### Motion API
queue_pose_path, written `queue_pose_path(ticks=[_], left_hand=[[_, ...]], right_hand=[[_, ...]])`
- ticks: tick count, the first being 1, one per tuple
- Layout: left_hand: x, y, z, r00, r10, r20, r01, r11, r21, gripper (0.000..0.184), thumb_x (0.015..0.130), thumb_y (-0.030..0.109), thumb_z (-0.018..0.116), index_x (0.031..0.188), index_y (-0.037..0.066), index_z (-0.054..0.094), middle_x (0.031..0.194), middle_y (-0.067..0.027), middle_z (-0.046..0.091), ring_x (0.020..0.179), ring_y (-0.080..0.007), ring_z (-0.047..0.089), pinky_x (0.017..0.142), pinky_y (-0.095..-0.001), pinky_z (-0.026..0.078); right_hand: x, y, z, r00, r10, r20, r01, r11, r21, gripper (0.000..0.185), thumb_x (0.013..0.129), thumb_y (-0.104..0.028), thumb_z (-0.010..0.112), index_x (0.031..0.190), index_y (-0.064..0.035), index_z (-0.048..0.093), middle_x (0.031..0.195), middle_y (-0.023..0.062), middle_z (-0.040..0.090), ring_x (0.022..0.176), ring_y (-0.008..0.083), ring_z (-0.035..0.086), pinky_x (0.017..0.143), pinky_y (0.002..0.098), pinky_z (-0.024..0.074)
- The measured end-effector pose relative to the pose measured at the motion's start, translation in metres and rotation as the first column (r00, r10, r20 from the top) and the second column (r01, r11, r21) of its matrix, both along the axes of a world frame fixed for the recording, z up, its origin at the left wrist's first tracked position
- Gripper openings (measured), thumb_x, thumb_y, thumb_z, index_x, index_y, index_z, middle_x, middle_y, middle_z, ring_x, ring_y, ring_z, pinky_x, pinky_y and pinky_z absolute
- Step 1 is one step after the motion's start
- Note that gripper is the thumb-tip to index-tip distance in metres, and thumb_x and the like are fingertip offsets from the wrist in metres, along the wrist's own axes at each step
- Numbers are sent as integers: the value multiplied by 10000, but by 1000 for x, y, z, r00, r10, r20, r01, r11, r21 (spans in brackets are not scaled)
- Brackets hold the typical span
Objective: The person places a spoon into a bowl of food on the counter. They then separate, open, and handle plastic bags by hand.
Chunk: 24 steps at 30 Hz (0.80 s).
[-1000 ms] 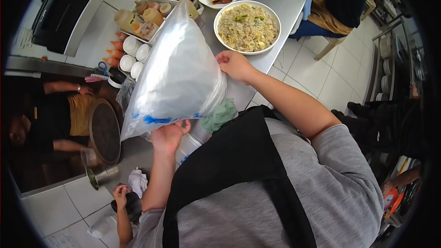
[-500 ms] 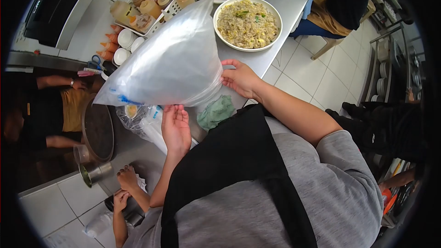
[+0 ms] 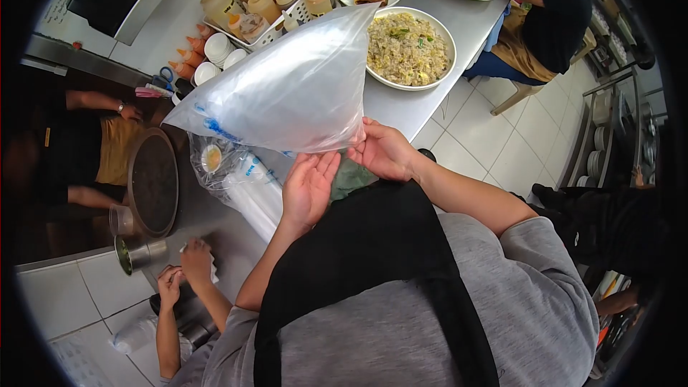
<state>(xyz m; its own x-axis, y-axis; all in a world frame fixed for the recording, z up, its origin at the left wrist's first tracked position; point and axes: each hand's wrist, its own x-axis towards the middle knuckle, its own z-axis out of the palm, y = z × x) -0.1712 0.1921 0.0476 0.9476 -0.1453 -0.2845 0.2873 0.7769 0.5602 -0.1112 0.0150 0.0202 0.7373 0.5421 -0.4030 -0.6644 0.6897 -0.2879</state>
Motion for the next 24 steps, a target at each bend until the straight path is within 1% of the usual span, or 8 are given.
queue_pose_path(ticks=[2,6,9,11,15,17,20,24], left_hand=[[-1,8,-8,999,37,19,-38,998,56,316,895,46,385,1198,-6,456,1287,-162,487,1237,-293,450,1081,-437,318],[-1,37,-41,991,111,79,-111,994,-11,232,865,38,408,1050,40,546,1094,-106,602,1123,-256,542,1055,-441,357],[-1,43,-44,981,193,20,-191,980,-59,232,875,52,409,1058,67,549,1087,-78,608,1094,-228,553,987,-401,411],[2,42,-43,972,233,-21,-233,958,-169,177,917,114,419,1030,93,553,1027,-35,613,962,-185,571,855,-340,442],[9,55,-78,978,206,-40,-210,964,-166,162,946,190,444,1048,126,551,1032,-4,605,911,-156,551,723,-290,417],[15,64,-99,983,178,-49,-180,982,-50,175,967,235,431,1045,129,546,966,2,591,845,-124,536,644,-279,400],[17,53,-85,965,240,-104,-226,966,128,168,962,251,438,1019,130,539,929,9,576,809,-112,532,611,-265,390],[23,68,-76,974,178,-140,-176,984,25,154,952,263,456,985,134,535,929,11,578,784,-119,536,611,-258,389]], right_hand=[[4,-7,-10,993,105,58,-114,976,186,67,956,-178,484,1003,-133,500,944,-5,585,787,121,532,661,282,394],[10,-7,-14,1000,25,15,-26,993,116,145,966,-251,493,1006,-114,517,906,-9,579,701,104,495,626,257,387],[17,-6,-24,990,-9,137,14,999,-41,209,958,-303,512,989,-98,533,838,-15,567,660,83,481,588,227,372],[23,-8,-30,973,12,229,29,984,-175,201,957,-276,521,970,-76,538,775,-16,547,629,69,464,557,208,358],[30,-3,-32,963,-24,268,123,925,-359,155,963,-214,507,962,-62,536,718,-12,534,591,64,452,523,207,349],[34,3,-46,942,-1,337,195,817,-542,121,962,-152,480,950,-42,528,689,2,529,550,72,438,486,216,339],[40,8,-54,933,33,358,221,731,-645,108,950,-115,456,941,-27,518,671,21,528,529,85,433,471,229,337],[45,6,-47,940,79,331,181,708,-683,111,947,-111,442,947,-22,508,665,37,526,521,96,428,469,235,336]])
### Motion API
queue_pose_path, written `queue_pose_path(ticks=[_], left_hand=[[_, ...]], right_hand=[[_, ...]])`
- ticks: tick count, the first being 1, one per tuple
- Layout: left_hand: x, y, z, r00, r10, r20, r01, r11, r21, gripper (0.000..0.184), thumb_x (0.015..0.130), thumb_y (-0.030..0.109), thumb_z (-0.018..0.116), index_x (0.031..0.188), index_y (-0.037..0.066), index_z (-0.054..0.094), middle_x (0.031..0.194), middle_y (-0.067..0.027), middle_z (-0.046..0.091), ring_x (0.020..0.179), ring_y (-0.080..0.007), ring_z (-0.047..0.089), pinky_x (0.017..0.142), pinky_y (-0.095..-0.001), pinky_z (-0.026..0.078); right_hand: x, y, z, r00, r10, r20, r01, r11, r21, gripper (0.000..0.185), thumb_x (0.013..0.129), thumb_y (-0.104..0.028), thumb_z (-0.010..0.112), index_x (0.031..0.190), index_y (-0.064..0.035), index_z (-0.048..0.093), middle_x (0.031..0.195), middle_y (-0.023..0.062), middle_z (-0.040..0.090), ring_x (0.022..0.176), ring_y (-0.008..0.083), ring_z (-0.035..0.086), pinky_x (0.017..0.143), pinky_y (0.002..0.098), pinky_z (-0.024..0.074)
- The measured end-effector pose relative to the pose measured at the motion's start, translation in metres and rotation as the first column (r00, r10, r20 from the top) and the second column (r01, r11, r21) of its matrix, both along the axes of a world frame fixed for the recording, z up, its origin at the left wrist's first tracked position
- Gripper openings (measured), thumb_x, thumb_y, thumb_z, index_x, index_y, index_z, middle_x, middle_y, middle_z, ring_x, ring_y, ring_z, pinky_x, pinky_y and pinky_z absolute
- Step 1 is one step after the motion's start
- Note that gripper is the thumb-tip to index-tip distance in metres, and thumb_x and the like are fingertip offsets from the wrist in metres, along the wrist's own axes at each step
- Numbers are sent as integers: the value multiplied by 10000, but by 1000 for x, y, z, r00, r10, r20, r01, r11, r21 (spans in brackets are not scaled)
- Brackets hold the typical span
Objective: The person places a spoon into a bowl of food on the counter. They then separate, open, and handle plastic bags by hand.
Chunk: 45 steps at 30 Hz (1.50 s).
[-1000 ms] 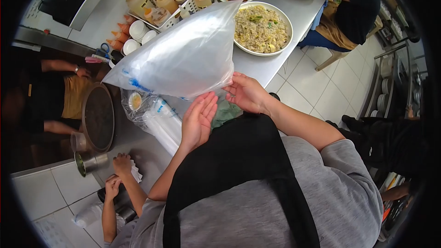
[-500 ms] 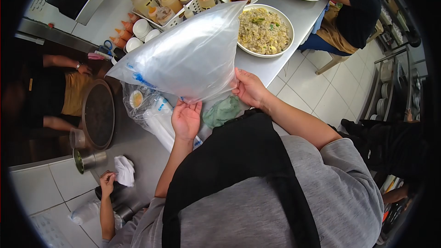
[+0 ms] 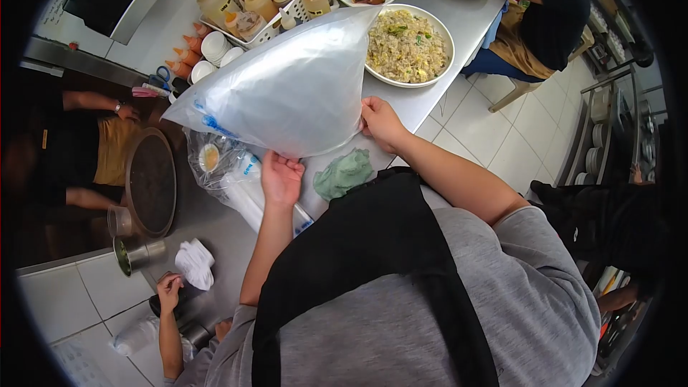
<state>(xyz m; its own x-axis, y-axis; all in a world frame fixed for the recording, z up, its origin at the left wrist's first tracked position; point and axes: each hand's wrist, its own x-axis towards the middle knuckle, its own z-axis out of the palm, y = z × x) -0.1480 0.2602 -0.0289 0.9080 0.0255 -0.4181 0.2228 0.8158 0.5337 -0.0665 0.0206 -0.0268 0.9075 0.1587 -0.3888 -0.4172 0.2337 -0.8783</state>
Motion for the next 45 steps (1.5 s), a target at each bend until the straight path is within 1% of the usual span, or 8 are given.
queue_pose_path(ticks=[18,24,34,37,40,42,43,45], left_hand=[[46,12,30,992,-18,-128,90,805,587,165,983,189,417,1061,72,503,840,-33,569,611,-96,499,451,-178,337],[63,19,26,959,-102,-266,232,820,523,203,980,209,380,1070,67,495,827,-37,581,588,-73,489,447,-168,317],[63,17,5,966,-118,-229,239,741,628,220,970,236,391,1082,110,533,806,5,579,607,-58,493,469,-204,334],[56,18,6,972,-106,-209,234,473,850,220,959,204,429,1112,79,526,845,-4,587,669,-75,545,493,-217,367],[49,28,17,988,-125,-92,120,247,962,278,938,144,485,1191,29,468,1018,-47,583,896,-142,590,676,-248,467],[44,31,30,897,-220,383,-229,510,829,386,918,104,524,1258,-18,388,1221,-99,511,1129,-206,515,932,-317,421],[43,27,46,854,-268,446,-220,592,776,583,874,169,627,1316,-34,305,1348,-120,416,1234,-230,420,1060,-348,302],[47,23,43,852,-322,413,-179,562,808,619,822,205,689,1285,-36,357,1306,-123,462,1196,-225,455,1030,-346,331]], right_hand=[[13,-1,4,992,76,-101,-69,995,76,211,973,-252,439,1013,-54,499,828,36,576,636,95,550,514,226,407],[22,-2,10,973,170,-159,-164,985,49,234,975,-265,413,1041,-55,491,830,34,576,635,91,544,531,239,410],[33,8,2,977,180,-117,-203,954,-222,212,982,-222,352,999,-37,454,829,80,591,670,134,587,506,284,438],[29,-1,21,968,252,21,-207,839,-503,158,951,-152,405,1014,-15,452,881,118,597,763,180,613,582,333,483],[24,-19,40,862,421,280,-124,713,-690,288,871,-87,529,1128,5,436,1056,170,566,975,246,585,785,364,484],[16,-25,68,753,512,414,-70,687,-723,447,817,-68,613,1210,12,416,1167,194,534,1100,276,545,903,368,457],[9,-27,102,681,546,489,-108,734,-670,594,770,-126,691,1264,6,389,1228,177,502,1138,270,511,952,365,413],[8,-23,114,605,567,559,-157,773,-614,744,723,-183,769,1318,1,361,1288,161,471,1176,265,477,1001,361,370]])
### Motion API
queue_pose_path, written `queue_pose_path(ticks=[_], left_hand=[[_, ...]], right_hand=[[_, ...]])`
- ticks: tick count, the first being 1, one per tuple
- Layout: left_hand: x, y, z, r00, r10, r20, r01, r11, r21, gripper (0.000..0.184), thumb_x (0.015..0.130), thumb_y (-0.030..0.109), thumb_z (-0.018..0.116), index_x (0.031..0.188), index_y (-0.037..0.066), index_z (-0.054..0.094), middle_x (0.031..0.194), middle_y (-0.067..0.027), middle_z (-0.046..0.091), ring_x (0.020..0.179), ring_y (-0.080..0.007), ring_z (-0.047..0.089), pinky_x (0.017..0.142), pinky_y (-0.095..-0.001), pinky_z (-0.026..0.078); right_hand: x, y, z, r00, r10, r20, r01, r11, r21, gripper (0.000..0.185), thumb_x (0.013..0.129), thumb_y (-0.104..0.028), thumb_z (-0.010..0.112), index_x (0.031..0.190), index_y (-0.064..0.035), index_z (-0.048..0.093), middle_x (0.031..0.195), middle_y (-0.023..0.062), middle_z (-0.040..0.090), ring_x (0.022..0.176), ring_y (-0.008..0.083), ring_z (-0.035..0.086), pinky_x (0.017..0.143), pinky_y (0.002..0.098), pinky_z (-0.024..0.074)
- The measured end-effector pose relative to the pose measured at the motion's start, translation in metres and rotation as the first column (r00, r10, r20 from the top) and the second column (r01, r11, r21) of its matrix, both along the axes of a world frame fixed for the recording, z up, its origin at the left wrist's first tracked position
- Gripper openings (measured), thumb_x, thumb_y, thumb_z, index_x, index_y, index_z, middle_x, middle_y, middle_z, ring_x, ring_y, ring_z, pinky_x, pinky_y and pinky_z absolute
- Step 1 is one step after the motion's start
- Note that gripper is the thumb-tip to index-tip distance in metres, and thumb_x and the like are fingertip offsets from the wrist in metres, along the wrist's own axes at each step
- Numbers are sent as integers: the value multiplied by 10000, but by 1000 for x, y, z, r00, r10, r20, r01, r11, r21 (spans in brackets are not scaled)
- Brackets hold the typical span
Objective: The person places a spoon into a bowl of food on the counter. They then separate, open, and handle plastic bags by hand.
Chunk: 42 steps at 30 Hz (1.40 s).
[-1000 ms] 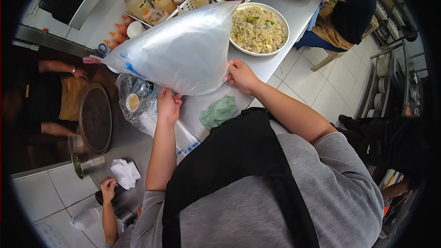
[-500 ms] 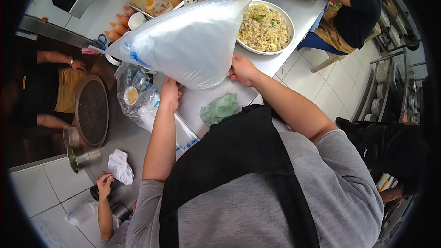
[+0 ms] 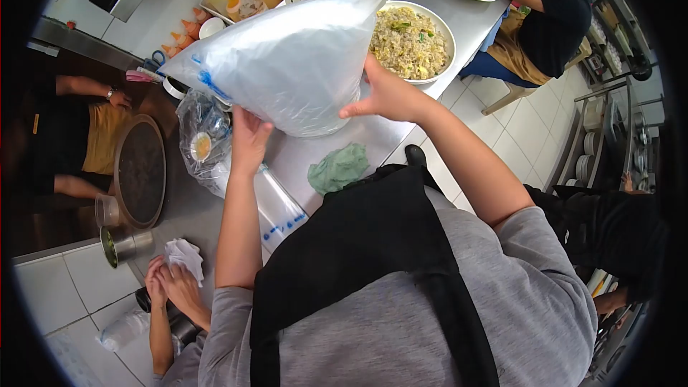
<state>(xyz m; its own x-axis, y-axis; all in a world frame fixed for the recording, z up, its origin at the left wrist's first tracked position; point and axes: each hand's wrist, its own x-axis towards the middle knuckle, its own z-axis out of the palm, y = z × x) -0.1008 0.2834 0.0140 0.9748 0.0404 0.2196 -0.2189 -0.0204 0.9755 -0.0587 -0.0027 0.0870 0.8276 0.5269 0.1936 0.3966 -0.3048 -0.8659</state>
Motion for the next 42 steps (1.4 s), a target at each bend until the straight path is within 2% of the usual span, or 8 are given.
queue_pose_path(ticks=[2,12,14,21,24,26,29,42], left_hand=[[5,-14,15,998,24,-56,-1,925,379,614,665,259,827,1118,-36,535,1097,-128,609,1036,-223,567,917,-340,421],[8,-15,-30,991,-4,-136,69,876,478,488,660,230,815,1003,-37,594,1016,-147,640,971,-268,598,864,-370,448],[0,-19,-52,978,210,-15,-103,539,836,508,683,186,788,1075,-44,561,1121,-183,595,1092,-295,544,934,-400,403],[-49,-56,-39,858,450,248,-506,654,563,605,695,155,757,1195,-14,463,1087,-230,542,1066,-329,521,890,-409,414],[-85,-63,-13,941,333,-58,-243,786,568,501,718,136,737,1145,6,510,1012,-177,563,980,-291,560,794,-376,452],[-96,-66,-19,937,-184,-297,332,733,593,333,763,93,683,1067,23,567,939,-136,586,898,-277,588,726,-353,470],[-97,-68,-31,980,-172,-102,194,696,691,190,786,55,639,972,34,611,871,-113,595,825,-299,593,710,-365,475],[-154,3,-9,923,384,-33,-181,508,842,167,769,111,691,871,15,599,809,-131,584,765,-343,576,692,-385,465]], right_hand=[[14,14,-16,991,69,-117,-42,975,216,938,635,-270,843,1360,6,316,1305,159,469,1213,255,446,1032,362,337],[30,22,-80,995,69,-68,-60,989,135,945,574,-260,867,1331,-26,353,1275,176,484,1196,299,461,1022,370,352],[26,21,-86,999,-31,13,30,999,18,904,609,-223,850,1338,-36,348,1286,176,483,1203,323,461,1017,379,362],[-24,7,-111,920,-222,-324,261,962,84,807,683,-214,806,1338,-41,366,1264,162,508,1206,310,460,1013,394,370],[-39,-1,-117,974,-56,-218,73,995,67,596,730,-231,767,1231,-38,509,1222,175,528,1209,300,454,1012,390,372],[-48,-1,-123,973,184,137,-167,978,-122,384,752,-245,739,1077,-72,631,1198,123,550,1197,299,456,1025,424,353],[-51,3,-132,932,295,211,-220,923,-317,293,732,-258,742,977,-114,671,1094,61,598,1124,294,500,1017,469,338],[-45,8,-126,993,113,-33,-115,990,-81,258,710,-203,764,813,-52,582,811,87,566,847,266,537,755,335,433]])
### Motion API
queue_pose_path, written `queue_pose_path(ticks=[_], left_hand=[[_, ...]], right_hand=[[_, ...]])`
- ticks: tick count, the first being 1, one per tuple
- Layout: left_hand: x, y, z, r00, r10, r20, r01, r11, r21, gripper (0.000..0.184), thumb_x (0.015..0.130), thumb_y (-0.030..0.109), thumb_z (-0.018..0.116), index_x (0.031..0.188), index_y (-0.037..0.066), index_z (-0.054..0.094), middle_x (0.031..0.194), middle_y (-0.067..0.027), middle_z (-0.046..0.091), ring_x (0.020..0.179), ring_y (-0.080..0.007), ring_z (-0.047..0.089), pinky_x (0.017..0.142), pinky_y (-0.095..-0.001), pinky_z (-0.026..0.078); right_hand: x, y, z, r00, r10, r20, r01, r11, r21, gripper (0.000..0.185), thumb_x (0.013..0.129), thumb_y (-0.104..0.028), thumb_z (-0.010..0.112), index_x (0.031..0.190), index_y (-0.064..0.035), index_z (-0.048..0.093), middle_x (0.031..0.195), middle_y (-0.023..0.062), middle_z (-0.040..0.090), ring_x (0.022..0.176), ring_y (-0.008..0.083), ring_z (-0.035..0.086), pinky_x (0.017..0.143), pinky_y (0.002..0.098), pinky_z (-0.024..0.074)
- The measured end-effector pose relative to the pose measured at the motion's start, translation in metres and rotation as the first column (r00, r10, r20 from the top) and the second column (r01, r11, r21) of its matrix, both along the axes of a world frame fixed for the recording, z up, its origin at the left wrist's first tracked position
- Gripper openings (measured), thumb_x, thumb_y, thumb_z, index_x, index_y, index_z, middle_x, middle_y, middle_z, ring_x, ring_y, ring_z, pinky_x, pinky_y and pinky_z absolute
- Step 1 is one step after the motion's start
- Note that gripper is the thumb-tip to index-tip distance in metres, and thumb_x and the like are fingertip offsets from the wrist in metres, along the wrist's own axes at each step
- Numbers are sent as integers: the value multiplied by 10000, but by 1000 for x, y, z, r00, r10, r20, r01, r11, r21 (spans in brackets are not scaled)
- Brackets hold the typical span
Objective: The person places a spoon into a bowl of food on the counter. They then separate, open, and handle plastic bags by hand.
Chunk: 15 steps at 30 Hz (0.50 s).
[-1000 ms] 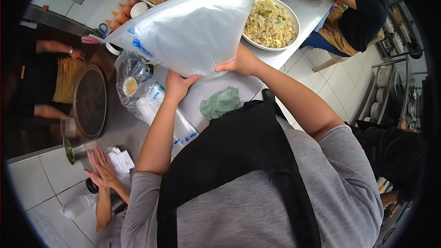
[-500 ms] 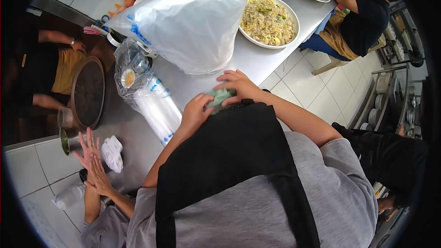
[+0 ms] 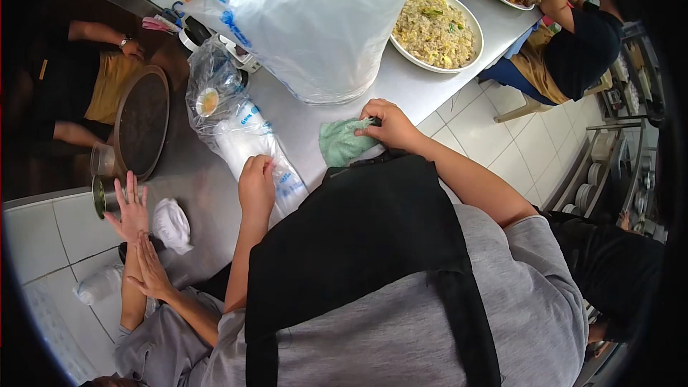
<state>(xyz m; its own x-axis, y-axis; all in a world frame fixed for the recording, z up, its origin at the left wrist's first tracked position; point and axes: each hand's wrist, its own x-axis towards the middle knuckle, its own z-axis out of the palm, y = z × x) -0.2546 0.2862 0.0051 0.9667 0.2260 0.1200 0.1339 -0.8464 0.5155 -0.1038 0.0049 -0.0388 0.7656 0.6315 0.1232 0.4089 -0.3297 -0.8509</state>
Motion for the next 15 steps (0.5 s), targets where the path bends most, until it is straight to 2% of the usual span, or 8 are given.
queue_pose_path(ticks=[1,3,5,7,8,9,11,15], left_hand=[[1,1,2,1000,19,1,-19,999,-39,134,801,107,662,866,8,599,806,-134,588,751,-349,575,687,-385,466],[3,0,18,995,49,84,-47,999,-21,105,831,95,628,871,2,599,793,-130,592,736,-319,581,674,-364,463],[5,-5,48,984,77,161,-77,997,-6,89,860,84,593,875,-3,600,780,-127,596,721,-288,586,662,-344,460],[7,-13,80,991,122,45,-103,950,-295,85,880,83,583,888,0,601,745,-67,587,707,-145,562,618,-273,431],[7,-12,87,996,91,21,-72,884,-462,110,917,102,547,892,11,602,721,9,551,701,-37,481,610,-203,379],[10,-14,95,995,91,26,-69,884,-463,110,917,102,547,892,11,602,721,9,551,701,-37,481,610,-203,379],[20,-22,110,997,55,57,16,559,-829,156,949,141,514,889,27,602,748,54,535,697,-9,438,616,-179,352],[48,-42,123,987,84,134,94,364,-926,181,973,213,496,926,59,578,758,70,496,675,-7,412,619,-177,345]], right_hand=[[0,1,4,1000,3,5,-3,1000,0,258,710,-203,764,813,-52,582,811,87,566,847,266,537,755,335,433],[1,0,14,989,3,-147,-14,997,-75,303,712,-194,762,934,-58,607,905,108,575,905,279,549,800,348,444],[1,3,24,992,22,-127,-38,991,-124,361,715,-190,759,1014,-71,596,971,123,570,947,290,549,831,356,444],[-3,10,49,992,101,-70,-110,983,-144,498,711,-173,763,1157,-99,554,1080,136,546,1024,295,535,893,365,432],[-9,16,70,988,155,-26,-157,980,-119,574,705,-159,769,1221,-115,523,1123,133,526,1059,290,521,923,366,420],[-14,24,91,975,224,11,-224,974,-25,620,693,-162,779,1249,-129,507,1153,133,513,1088,294,505,944,368,407],[-26,36,128,956,287,61,-291,954,66,666,682,-165,790,1277,-143,492,1184,133,500,1117,298,489,965,370,394],[-28,46,152,929,301,215,-349,905,241,548,693,-154,778,1193,-117,555,1174,136,513,1076,300,511,890,356,449]])
